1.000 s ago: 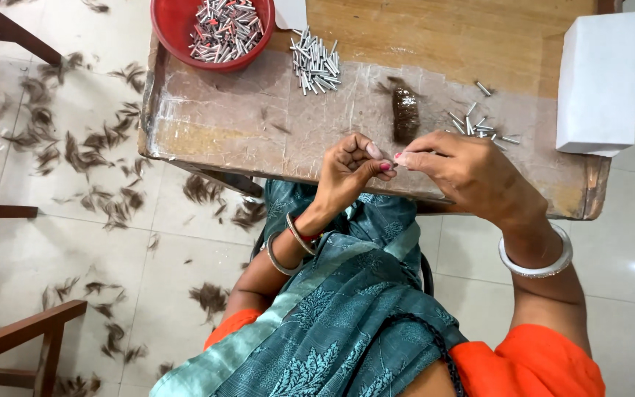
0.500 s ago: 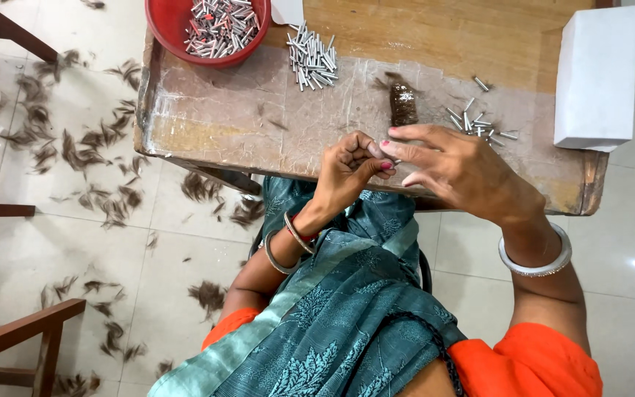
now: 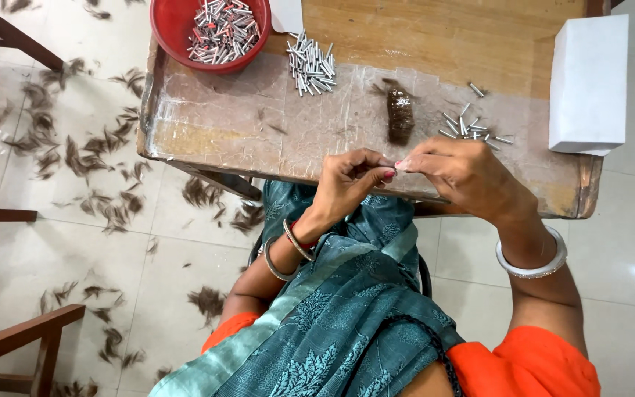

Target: Assembling small metal components by hand at a workstation in a production facility.

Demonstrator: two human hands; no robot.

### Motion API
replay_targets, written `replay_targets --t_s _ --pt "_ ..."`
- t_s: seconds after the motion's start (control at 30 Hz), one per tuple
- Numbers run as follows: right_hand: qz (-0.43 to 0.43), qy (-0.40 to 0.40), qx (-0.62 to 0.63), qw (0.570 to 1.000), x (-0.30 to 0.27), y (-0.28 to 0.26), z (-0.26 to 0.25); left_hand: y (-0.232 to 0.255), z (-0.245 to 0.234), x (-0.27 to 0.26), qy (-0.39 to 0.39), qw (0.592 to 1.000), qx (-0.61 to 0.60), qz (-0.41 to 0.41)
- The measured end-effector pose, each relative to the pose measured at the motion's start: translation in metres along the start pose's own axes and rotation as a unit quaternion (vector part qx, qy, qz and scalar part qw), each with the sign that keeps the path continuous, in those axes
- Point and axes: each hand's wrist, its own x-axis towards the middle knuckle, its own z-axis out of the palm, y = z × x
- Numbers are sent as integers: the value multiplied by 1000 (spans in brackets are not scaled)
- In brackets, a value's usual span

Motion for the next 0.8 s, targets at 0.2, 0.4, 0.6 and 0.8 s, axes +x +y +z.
replay_targets --t_s 0.2,0.4,0.6,0.8 --pt "-1 16 24 1000 -4 5 5 11 7 2 23 992 127 12" --pt "21 44 15 999 -16 0 4 16 13 2 11 992 124 14" --pt "57 71 31 995 -37 4 22 4 19 -7 -10 995 96 -15" --pt "114 140 61 982 -65 -2 48 -10 29 -16 -42 995 66 -63"
